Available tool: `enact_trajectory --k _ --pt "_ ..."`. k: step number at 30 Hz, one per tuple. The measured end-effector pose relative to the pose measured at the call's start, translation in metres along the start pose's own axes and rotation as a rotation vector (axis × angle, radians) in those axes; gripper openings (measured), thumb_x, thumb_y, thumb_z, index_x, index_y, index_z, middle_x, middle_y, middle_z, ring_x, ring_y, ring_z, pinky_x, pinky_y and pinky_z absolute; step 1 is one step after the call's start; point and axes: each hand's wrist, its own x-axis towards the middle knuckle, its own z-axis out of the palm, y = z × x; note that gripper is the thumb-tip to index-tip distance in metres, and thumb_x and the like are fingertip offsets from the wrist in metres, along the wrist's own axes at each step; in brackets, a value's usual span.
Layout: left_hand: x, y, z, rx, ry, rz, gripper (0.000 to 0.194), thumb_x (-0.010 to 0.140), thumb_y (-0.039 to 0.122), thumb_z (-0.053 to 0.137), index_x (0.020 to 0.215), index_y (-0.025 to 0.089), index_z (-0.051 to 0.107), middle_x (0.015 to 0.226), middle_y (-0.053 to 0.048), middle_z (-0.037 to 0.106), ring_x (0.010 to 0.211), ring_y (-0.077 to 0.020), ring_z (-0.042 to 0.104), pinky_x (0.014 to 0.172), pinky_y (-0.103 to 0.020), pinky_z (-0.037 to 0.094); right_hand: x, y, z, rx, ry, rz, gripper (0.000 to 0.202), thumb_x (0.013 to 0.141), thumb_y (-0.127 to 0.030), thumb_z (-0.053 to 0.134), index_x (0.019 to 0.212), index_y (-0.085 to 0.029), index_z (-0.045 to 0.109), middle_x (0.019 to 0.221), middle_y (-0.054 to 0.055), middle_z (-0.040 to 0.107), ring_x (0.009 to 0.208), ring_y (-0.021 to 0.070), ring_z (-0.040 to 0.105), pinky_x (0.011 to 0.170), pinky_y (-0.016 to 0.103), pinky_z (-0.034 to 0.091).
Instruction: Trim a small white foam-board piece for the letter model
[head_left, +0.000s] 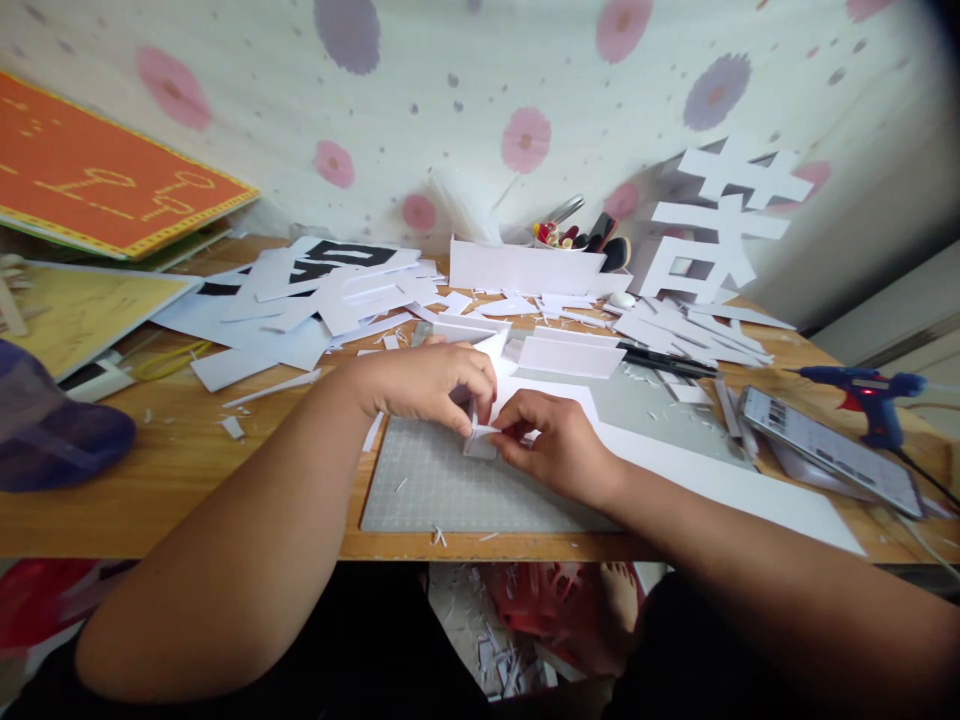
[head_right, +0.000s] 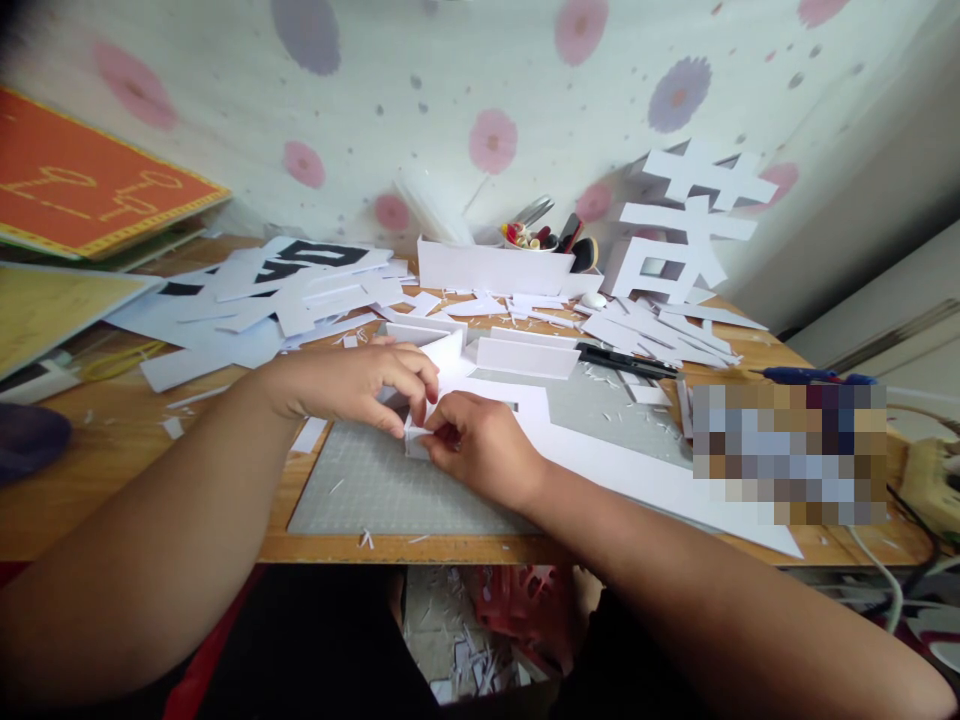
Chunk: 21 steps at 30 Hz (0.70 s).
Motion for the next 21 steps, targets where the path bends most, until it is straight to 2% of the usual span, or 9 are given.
enact_trajectory --k 7,10,12,15,18,21 --pt "0.001 -0.001 0.0 0.002 -0.007 0.02 0.009 0.077 0.028 0.069 0.084 0.027 0.074 0.117 -0.001 0.066 0.12 -0.0243 0.05 0.105 -0.04 0.024 -0.002 0.0 0.002 0.0 0.004 0.0 0.007 0.08 -0.018 0.065 0.075 -0.019 0.06 0.073 0.0 0.065 0.061 0.0098 0.059 0.058 0.023 0.048" --pt "0.001 -0.001 -0.001 -0.02 0.003 0.024 0.01 0.074 0.027 0.072 0.084 0.026 0.073 0.117 -0.001 0.066 0.119 -0.0238 0.051 0.106 -0.038 0.027 0.003 -0.001 -0.005 0.032 0.009 0.015 0.008 0.08 -0.023 0.065 0.075 -0.019 0.061 0.072 0.0 0.066 0.061 0.01 0.06 0.058 0.024 0.049" --pt "-0.001 -0.001 -0.003 -0.053 0.036 0.016 0.021 0.073 0.028 0.073 0.094 0.026 0.072 0.118 -0.001 0.066 0.118 -0.0227 0.053 0.104 -0.035 0.032 0.009 0.001 -0.021 0.033 0.044 0.053 0.008 0.079 -0.025 0.065 0.075 -0.019 0.062 0.07 0.0 0.066 0.061 0.0104 0.06 0.059 0.025 0.05" --pt "-0.003 0.0 -0.005 -0.112 0.128 -0.011 0.03 0.076 0.031 0.07 0.105 0.026 0.07 0.118 -0.002 0.066 0.114 -0.0209 0.056 0.1 -0.032 0.039 0.014 0.014 -0.061 -0.039 0.109 0.222 0.011 0.076 -0.029 0.069 0.074 -0.02 0.063 0.066 0.0 0.066 0.059 0.0118 0.058 0.056 0.027 0.048" --pt "-0.002 0.001 -0.004 -0.125 0.268 -0.087 0.021 0.081 0.033 0.063 0.098 0.025 0.071 0.112 -0.001 0.069 0.105 -0.0194 0.06 0.095 -0.032 0.042 0.001 0.04 -0.103 -0.112 0.121 0.423 0.016 0.075 -0.035 0.069 0.075 -0.02 0.063 0.066 0.002 0.068 0.059 0.0147 0.061 0.055 0.029 0.047" --pt "0.005 0.004 0.001 -0.048 0.387 -0.146 0.017 0.085 0.034 0.057 0.088 0.024 0.071 0.1 0.0 0.071 0.097 -0.0185 0.062 0.089 -0.033 0.042 -0.023 0.067 -0.126 -0.266 0.135 0.574 0.015 0.079 -0.034 0.063 0.076 -0.02 0.063 0.065 0.003 0.069 0.06 0.0166 0.064 0.057 0.03 0.048"
